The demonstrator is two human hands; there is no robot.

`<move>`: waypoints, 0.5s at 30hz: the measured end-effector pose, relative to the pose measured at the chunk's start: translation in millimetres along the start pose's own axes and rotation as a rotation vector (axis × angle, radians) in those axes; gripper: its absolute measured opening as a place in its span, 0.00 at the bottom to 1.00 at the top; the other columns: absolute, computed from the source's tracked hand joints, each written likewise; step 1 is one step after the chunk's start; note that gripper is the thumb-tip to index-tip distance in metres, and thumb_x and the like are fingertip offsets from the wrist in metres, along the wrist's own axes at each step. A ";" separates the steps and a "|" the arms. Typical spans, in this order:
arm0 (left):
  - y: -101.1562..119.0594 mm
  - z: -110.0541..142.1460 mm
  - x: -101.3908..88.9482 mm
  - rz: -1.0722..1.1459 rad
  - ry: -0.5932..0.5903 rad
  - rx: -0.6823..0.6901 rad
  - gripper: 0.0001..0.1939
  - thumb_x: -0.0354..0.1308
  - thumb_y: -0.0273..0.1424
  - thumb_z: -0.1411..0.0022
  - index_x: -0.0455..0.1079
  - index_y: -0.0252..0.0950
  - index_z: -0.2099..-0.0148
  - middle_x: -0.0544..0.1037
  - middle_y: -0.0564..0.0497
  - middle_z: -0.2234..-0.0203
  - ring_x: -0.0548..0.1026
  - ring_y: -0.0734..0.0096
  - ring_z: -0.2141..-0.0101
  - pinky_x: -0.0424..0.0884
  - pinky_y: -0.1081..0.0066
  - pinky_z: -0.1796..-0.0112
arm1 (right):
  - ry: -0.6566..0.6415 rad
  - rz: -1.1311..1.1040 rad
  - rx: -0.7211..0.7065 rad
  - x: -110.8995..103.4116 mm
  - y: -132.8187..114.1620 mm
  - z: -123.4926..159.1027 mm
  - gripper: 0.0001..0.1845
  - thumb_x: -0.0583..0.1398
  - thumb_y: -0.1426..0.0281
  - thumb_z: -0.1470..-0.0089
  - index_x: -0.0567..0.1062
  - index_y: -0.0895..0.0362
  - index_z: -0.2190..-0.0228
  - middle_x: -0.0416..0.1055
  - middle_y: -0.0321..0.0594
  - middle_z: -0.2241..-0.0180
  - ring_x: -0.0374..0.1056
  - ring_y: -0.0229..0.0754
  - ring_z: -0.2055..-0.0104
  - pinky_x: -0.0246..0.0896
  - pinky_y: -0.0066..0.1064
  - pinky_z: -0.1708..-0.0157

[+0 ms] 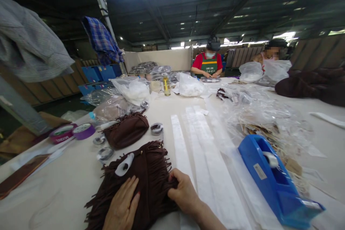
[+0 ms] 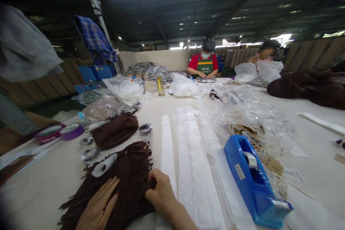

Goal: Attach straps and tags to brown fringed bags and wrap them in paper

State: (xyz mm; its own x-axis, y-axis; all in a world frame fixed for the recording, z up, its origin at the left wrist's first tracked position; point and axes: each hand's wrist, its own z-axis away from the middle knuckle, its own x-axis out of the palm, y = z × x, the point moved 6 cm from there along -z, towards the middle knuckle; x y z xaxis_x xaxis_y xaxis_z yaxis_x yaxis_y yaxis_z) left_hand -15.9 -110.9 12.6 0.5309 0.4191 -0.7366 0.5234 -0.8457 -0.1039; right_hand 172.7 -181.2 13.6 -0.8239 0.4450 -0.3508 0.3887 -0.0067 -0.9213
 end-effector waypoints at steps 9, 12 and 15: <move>13.5 -4.1 0.1 -0.150 -0.140 0.029 0.26 0.46 0.34 0.38 0.52 0.42 0.38 0.66 0.48 0.46 0.67 0.58 0.49 0.71 0.64 0.57 | 0.076 0.403 -0.159 1.6 4.6 17.5 0.19 0.49 0.82 0.71 0.66 0.55 0.73 0.68 0.38 0.73 0.65 0.40 0.70 0.59 0.27 0.71; 15.3 -4.6 2.1 -0.216 -0.150 0.021 0.25 0.47 0.33 0.39 0.55 0.43 0.39 0.67 0.49 0.46 0.66 0.59 0.49 0.69 0.64 0.56 | 0.236 0.492 -0.412 7.6 -32.0 17.7 0.26 0.49 0.83 0.68 0.69 0.56 0.63 0.70 0.45 0.62 0.67 0.44 0.60 0.63 0.32 0.62; 20.2 -5.7 0.0 -0.280 -0.083 0.077 0.24 0.47 0.33 0.41 0.61 0.39 0.43 0.70 0.46 0.49 0.67 0.59 0.50 0.68 0.64 0.57 | 0.340 0.559 -0.714 32.9 -68.0 12.3 0.26 0.49 0.82 0.56 0.67 0.57 0.54 0.69 0.46 0.54 0.64 0.46 0.51 0.58 0.38 0.51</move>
State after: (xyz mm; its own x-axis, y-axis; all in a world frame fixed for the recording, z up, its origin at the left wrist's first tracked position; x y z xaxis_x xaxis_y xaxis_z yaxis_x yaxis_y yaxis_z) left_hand -1.6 -126.2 14.3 0.3150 0.6138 -0.7239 0.5878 -0.7250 -0.3590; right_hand 114.1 -177.0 62.7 -0.3249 0.7785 -0.5370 0.9394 0.2000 -0.2784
